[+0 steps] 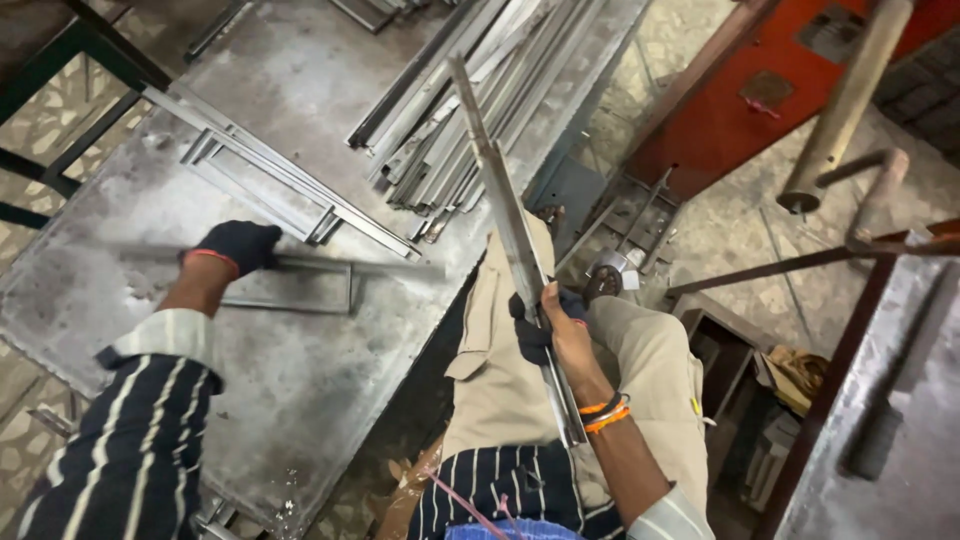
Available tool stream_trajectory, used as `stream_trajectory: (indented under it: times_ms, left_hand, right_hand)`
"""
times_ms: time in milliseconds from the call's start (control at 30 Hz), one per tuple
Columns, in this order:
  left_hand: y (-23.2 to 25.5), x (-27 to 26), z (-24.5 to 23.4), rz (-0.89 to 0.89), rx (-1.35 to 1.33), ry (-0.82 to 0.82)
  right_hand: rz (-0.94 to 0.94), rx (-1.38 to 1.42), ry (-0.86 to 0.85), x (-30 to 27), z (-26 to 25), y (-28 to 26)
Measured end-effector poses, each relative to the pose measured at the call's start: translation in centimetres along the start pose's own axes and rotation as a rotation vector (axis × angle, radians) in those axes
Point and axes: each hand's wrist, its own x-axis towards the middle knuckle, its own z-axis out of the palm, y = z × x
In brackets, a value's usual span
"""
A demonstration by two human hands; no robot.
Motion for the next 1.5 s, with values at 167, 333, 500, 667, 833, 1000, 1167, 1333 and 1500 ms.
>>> stream_trajectory:
  times_ms: [167, 333, 500, 667, 833, 1000, 1167, 1333, 1500]
  left_hand:
    - [4.7, -1.6, -10.2, -0.002, -0.472, 0.09]
    - [14.1, 0.9, -17.4, -0.121, -1.318, 0.14]
    - [26.5, 6.2, -22.5, 0.137, -1.93, 0.451]
    - [36.2, 9.0, -25.1, 0.1, -2.091, 0.516]
    - [42.3, 8.1, -25.9, 0.11, -1.953, 0.493]
    - [47.0, 6.7, -25.8, 0.157, -1.931, 0.356]
    - [50.6, -0.5, -31.3, 0.182, -1.967, 0.227]
    - [52.8, -5.3, -33.2, 0.305, -1.91, 0.165]
    - [55.4, -7.0, -31.5, 0.526, -1.976, -0.04]
  right_hand:
    - [-0.065, 0.009, 0.076, -1.4, 1.4, -1.0]
    - [-0.152, -0.035, 0.109, -2.7, 2.1, -1.7]
    - [-0.245, -0.116, 0.102, -3.5, 1.5, -1.8]
    - [-0.282, -0.072, 0.124, -5.9, 1.5, -3.7]
    - [-0.184, -0.43, 0.521, -6.0, -3.5, -2.2]
    - [-0.459, -0.525, 0.653, -8.4, -3.2, -5.3]
    - [-0.383, -0.413, 0.749, -11.8, -4.4, -4.6]
    - [-0.313, -0.205, 0.896, -15.4, -4.1, -2.7]
    - [-0.826, 0.023, 0.593, -18.2, -4.8, -0.8]
